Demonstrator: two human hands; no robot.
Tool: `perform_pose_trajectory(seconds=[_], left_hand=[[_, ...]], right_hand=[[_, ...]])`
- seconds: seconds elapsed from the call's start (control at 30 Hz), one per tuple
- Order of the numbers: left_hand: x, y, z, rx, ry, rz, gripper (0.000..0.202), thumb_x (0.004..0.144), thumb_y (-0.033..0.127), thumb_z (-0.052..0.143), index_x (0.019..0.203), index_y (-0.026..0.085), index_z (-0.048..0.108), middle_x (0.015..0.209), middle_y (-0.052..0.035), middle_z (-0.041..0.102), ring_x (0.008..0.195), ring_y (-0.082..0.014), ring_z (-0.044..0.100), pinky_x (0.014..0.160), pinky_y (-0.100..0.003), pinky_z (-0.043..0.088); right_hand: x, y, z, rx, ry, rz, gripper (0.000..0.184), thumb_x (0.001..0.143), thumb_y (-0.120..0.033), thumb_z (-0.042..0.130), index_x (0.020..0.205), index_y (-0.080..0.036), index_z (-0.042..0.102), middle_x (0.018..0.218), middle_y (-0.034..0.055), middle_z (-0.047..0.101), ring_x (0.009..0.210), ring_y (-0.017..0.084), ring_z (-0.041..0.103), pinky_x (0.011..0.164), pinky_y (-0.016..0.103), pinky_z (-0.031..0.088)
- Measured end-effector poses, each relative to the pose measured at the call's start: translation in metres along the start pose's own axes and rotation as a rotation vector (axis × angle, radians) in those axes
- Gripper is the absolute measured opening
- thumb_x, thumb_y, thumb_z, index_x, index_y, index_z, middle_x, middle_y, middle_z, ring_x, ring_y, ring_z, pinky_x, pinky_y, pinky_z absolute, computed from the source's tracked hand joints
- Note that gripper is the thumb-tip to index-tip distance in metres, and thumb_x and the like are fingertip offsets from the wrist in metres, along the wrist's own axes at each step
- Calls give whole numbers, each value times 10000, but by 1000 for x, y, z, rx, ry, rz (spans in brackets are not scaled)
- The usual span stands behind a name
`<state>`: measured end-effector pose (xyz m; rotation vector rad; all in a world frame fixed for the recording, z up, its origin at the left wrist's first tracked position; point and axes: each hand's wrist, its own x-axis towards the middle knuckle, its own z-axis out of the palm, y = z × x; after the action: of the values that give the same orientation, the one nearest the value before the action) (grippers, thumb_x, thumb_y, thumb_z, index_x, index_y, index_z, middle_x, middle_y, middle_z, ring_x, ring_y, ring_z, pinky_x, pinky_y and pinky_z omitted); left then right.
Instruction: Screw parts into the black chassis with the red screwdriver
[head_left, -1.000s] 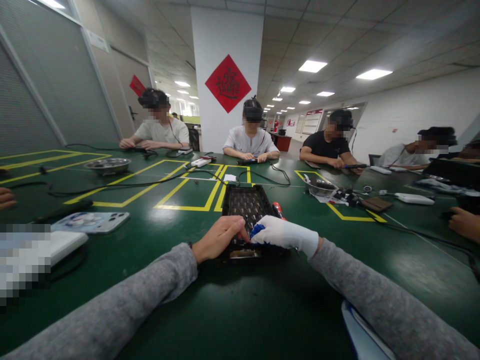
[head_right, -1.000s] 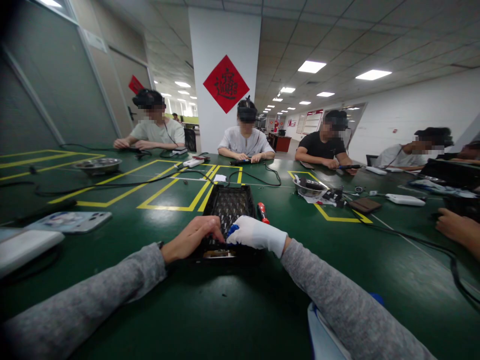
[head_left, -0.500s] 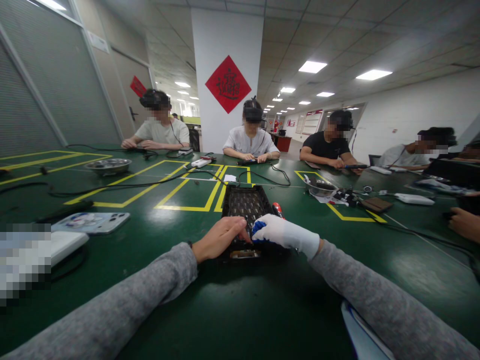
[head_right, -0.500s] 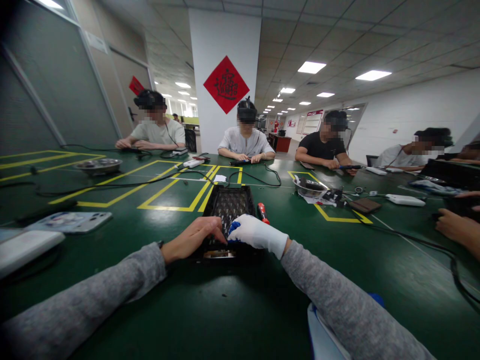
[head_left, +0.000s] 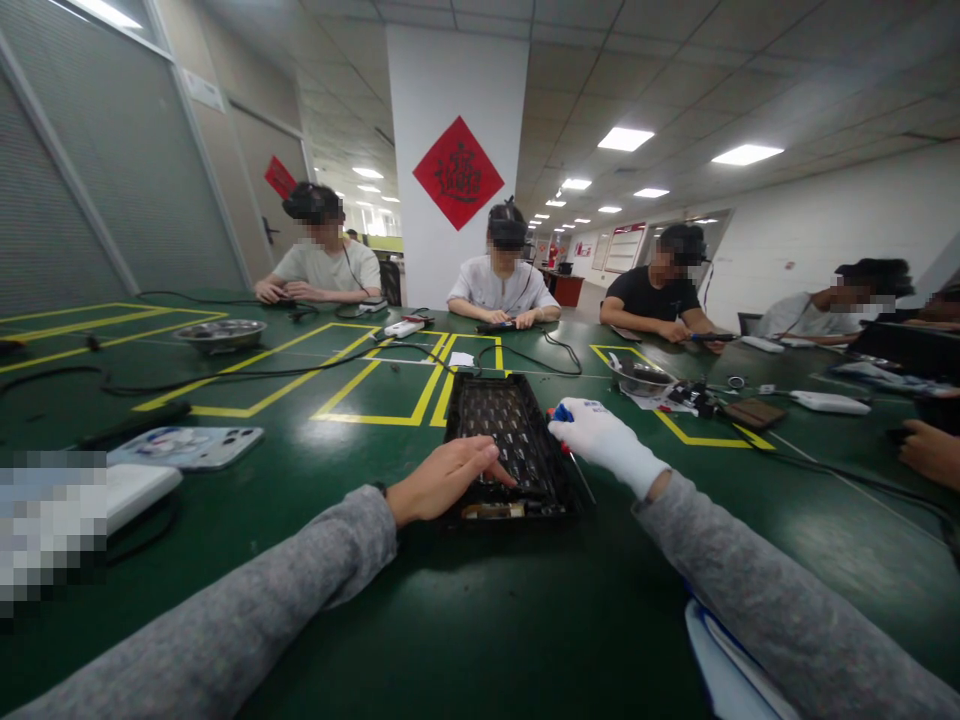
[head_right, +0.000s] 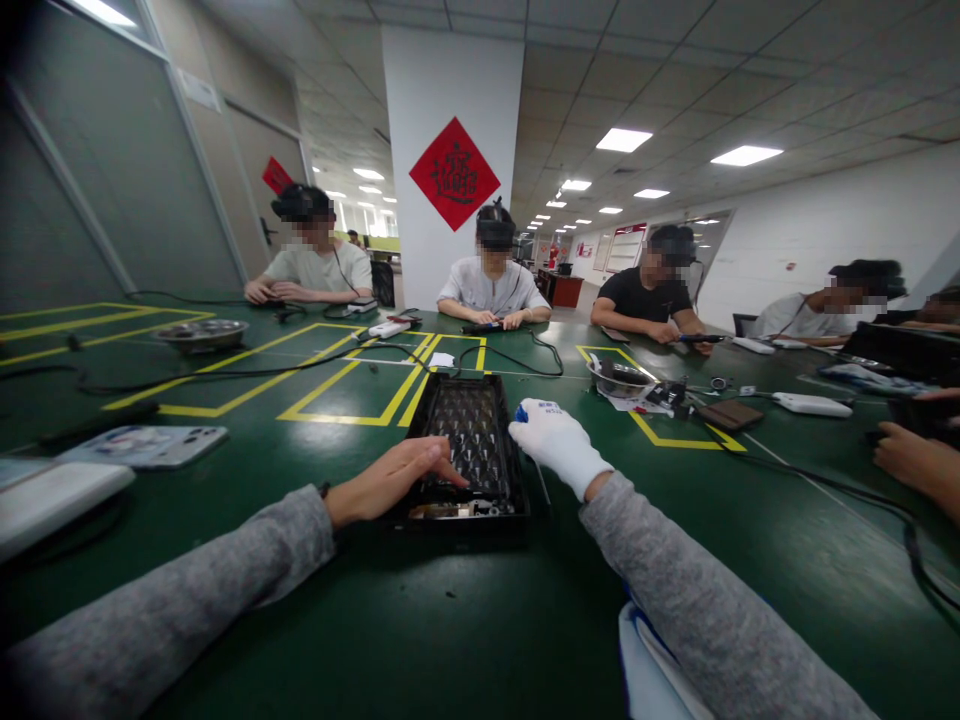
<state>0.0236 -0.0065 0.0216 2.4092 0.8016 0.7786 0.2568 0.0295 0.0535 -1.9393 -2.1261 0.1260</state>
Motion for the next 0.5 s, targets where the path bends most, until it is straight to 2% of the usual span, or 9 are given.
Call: perform_pose_trajectory(seconds=[0.1,0.2,0.4,0.5], left_hand=[[0,-2,1,19,3,-5,607,940,396,141,888,182,707,836,-37,564,804,-142,504,806,-262,369],[0,-3,2,17,17,-27,608,939,400,147,868,178,708,822,-36,563,797,-142,504,790,-261,371],[0,-1,2,6,49,-39,599,941,396,157,850,178,707,805,-31,550,777,-135,505,766,-258,372],[0,0,2,-10,37,-31,593,940,398,156,872,177,702,816,-34,558,782,-137,508,771,-260,376]], right_hand=[[0,14,3,-89,-107,60,380,712,-488,498,894,-169,591,946,121,622,854,253,578,697,340,409],[0,18,6,-139,-161,110,459,678,-528,523,959,-171,583,1004,133,614,901,281,586,711,360,421],[5,22,12,-204,-156,260,665,638,-632,503,1071,-129,555,1098,189,575,1000,355,554,770,456,413],[8,29,17,-197,-149,306,640,643,-622,505,1048,-132,580,1098,189,583,993,368,558,762,480,415]])
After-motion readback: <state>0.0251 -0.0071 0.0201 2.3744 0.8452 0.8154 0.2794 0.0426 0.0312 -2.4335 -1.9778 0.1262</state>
